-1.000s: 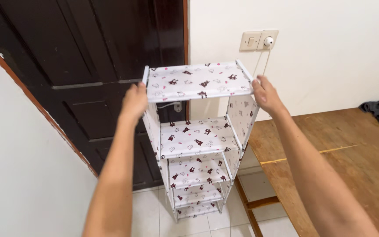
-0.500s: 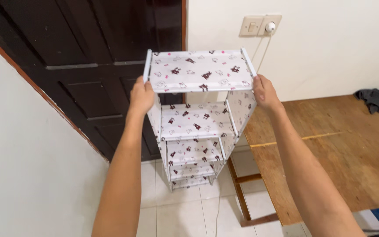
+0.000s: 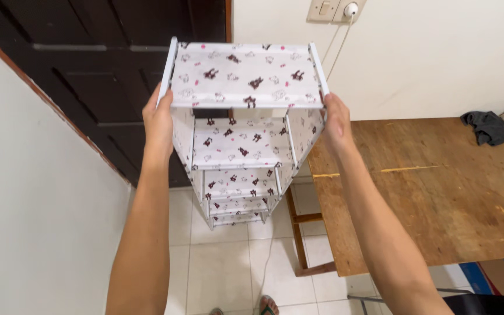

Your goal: The person assembles a multi-tier fabric-covered shelving unit by inserting metal poles into fabric pockets and stacking the tiers. They then place the completed unit on the floor and adjust its position.

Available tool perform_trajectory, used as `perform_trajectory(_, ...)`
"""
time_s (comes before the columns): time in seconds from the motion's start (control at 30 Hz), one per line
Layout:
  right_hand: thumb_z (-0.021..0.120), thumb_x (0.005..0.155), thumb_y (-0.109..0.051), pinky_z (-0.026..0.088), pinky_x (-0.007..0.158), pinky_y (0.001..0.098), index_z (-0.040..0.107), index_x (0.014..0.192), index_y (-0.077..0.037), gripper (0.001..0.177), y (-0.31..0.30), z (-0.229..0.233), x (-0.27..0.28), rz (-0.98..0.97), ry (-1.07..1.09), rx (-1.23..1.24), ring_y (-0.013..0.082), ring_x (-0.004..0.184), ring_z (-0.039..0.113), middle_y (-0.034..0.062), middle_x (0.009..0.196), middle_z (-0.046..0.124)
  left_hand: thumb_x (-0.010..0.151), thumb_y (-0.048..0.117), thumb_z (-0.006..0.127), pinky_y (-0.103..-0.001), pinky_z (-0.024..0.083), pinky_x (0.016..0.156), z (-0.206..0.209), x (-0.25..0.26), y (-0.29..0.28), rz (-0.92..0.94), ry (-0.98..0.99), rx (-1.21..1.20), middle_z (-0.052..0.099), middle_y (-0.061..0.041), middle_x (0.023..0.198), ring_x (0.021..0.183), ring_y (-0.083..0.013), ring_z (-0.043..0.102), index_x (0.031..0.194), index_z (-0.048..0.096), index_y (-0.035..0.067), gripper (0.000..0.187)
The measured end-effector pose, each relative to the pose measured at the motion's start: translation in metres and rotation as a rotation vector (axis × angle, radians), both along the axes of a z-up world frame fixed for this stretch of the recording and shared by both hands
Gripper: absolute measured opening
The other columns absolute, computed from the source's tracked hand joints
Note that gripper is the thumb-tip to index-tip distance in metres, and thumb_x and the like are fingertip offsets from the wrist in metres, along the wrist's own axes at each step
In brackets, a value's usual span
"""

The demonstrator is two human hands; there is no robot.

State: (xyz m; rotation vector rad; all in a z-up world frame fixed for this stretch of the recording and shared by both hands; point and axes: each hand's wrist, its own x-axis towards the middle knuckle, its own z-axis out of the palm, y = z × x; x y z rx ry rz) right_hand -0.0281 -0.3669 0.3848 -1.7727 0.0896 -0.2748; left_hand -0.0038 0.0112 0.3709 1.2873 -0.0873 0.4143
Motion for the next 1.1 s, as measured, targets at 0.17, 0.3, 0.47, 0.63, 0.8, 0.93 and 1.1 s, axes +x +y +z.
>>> perform_trajectory(0.17, 0.033, 0.105, -0.032, 0.051, 0.096, 0.0392, 0.059, 0.127, 0.004, 0.049, 0.001, -0.004, 0.017, 0.032, -0.086, 0.13, 0.0228, 0.107, 0.062, 0.0152, 0.114, 0.065, 0.103, 0.016, 0.055, -0.029, 0.046, 0.105, -0.011, 0.015, 0.004, -0.067, -0.008, -0.085, 0.068, -0.012, 0.132, 0.122, -0.0178, 0.063, 0.141, 0.06, -0.002, 0.042)
perform_trajectory(0.3, 0.034, 0.106, -0.031, 0.051, 0.097, 0.0383, 0.06, 0.126, 0.005, 0.049, -0.006, -0.018, 0.027, 0.028, -0.135, 0.093, 0.022, 0.106, 0.062, 0.0139, 0.114, 0.066, 0.103, 0.016, 0.054, -0.029, 0.046, 0.106, -0.025, 0.022, 0.005, -0.112, -0.017, -0.123, 0.068, -0.012, 0.132, 0.122, -0.0177, 0.063, 0.142, 0.058, -0.001, 0.043)
perform_trajectory(0.47, 0.038, 0.108, -0.029, 0.051, 0.098, 0.0369, 0.06, 0.125, 0.006, 0.045, -0.017, -0.03, 0.046, 0.108, -0.252, 0.137, 0.0199, 0.106, 0.063, 0.012, 0.116, 0.067, 0.103, 0.018, 0.054, -0.031, 0.046, 0.106, -0.034, 0.032, -0.001, -0.145, -0.02, -0.157, 0.068, -0.012, 0.133, 0.122, -0.0183, 0.063, 0.143, 0.058, -0.002, 0.044)
perform_trajectory(0.63, 0.042, 0.108, -0.035, 0.055, 0.089, 0.0371, 0.063, 0.119, 0.006, 0.047, -0.009, -0.041, 0.057, -0.061, -0.246, 0.201, 0.0197, 0.097, 0.064, 0.0129, 0.109, 0.067, 0.105, 0.03, 0.052, -0.028, 0.045, 0.105, -0.042, 0.049, 0.002, -0.076, 0.06, -0.006, 0.068, -0.011, 0.132, 0.122, -0.0156, 0.062, 0.143, 0.055, 0.0, 0.048)
perform_trajectory(0.8, 0.039, 0.11, -0.042, 0.049, 0.098, 0.034, 0.062, 0.124, 0.004, 0.054, -0.01, -0.043, 0.048, -0.099, -0.185, 0.05, 0.0195, 0.108, 0.06, 0.0126, 0.117, 0.066, 0.107, 0.034, 0.051, -0.03, 0.046, 0.105, -0.049, 0.041, -0.006, 0.085, -0.057, 0.013, 0.069, -0.014, 0.128, 0.12, -0.0179, 0.062, 0.136, 0.059, -0.006, 0.05)
perform_trajectory(0.93, 0.041, 0.105, -0.036, 0.042, 0.104, 0.0314, 0.055, 0.139, -0.001, 0.051, -0.008, -0.037, 0.055, -0.054, -0.173, 0.141, 0.02, 0.121, 0.057, 0.01, 0.128, 0.064, 0.106, 0.034, 0.047, -0.029, 0.045, 0.101, -0.056, 0.037, -0.014, 0.185, 0.003, -0.03, 0.069, -0.013, 0.121, 0.114, -0.0174, 0.061, 0.131, 0.062, -0.007, 0.05)
perform_trajectory(1.1, 0.048, 0.101, -0.033, 0.047, 0.103, 0.0355, 0.058, 0.139, 0.003, 0.053, -0.008, -0.047, 0.057, 0.001, -0.172, 0.311, 0.0227, 0.12, 0.06, 0.0143, 0.132, 0.065, 0.105, 0.031, 0.05, -0.032, 0.048, 0.094, -0.061, 0.048, -0.007, 0.088, 0.049, -0.166, 0.071, -0.017, 0.116, 0.105, -0.0195, 0.063, 0.123, 0.069, -0.012, 0.05)
